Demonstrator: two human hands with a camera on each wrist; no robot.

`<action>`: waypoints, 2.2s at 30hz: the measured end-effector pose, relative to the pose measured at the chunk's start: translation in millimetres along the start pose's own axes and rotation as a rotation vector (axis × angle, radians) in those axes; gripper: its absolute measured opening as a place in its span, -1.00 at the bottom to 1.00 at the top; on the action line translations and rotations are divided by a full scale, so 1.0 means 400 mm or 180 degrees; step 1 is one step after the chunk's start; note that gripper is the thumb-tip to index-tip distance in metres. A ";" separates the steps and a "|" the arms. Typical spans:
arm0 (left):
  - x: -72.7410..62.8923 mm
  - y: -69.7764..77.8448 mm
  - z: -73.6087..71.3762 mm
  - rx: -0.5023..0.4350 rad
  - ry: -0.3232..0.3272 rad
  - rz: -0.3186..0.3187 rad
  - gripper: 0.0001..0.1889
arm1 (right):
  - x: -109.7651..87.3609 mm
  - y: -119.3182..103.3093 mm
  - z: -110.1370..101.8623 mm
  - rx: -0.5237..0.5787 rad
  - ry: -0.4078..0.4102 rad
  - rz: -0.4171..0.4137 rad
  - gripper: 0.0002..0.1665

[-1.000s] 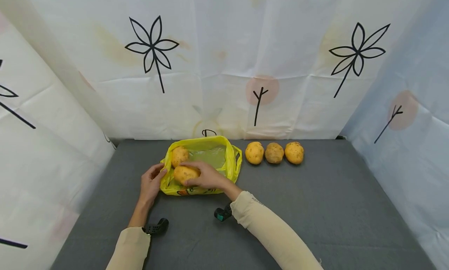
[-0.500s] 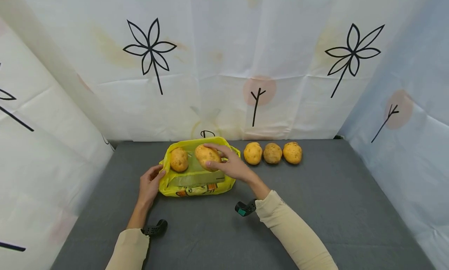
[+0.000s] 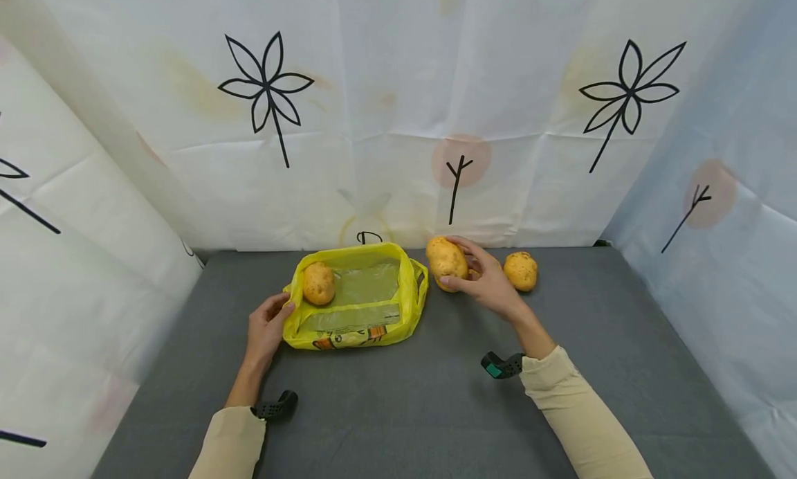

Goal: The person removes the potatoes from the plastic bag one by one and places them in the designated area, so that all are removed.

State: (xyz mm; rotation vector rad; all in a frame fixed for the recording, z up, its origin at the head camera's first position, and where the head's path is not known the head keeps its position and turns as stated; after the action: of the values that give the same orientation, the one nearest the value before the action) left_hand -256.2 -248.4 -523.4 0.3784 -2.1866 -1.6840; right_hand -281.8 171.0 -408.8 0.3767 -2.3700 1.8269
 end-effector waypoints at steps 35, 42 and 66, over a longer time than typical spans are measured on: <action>-0.004 0.002 0.001 0.0032 0.0016 0.0004 -0.58 | -0.051 0.296 -0.439 -0.1135 0.1098 0.1176 -0.03; -0.003 0.004 0.003 0.0017 0.0014 -0.0004 -0.58 | -0.041 0.302 -0.431 -0.1201 0.1062 0.1106 -0.05; -0.004 0.004 0.004 -0.0021 0.0027 -0.0039 -0.59 | -0.044 0.261 -0.443 -0.1558 0.1171 0.0949 -0.02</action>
State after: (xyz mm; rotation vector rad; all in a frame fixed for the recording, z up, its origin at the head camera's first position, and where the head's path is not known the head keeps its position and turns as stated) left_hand -255.2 -246.0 -522.3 0.3975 -2.1765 -1.6924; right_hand -302.6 368.7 -464.2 -0.3501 -2.5720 1.1925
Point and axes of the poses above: each hand's wrist, its own x-axis towards the middle knuckle, its own z-axis out of the palm, y = z × x, the point moved 5 cm from there along x, towards the middle knuckle, and after that the axes turned 13 degrees about y, right-handed, at the moved point
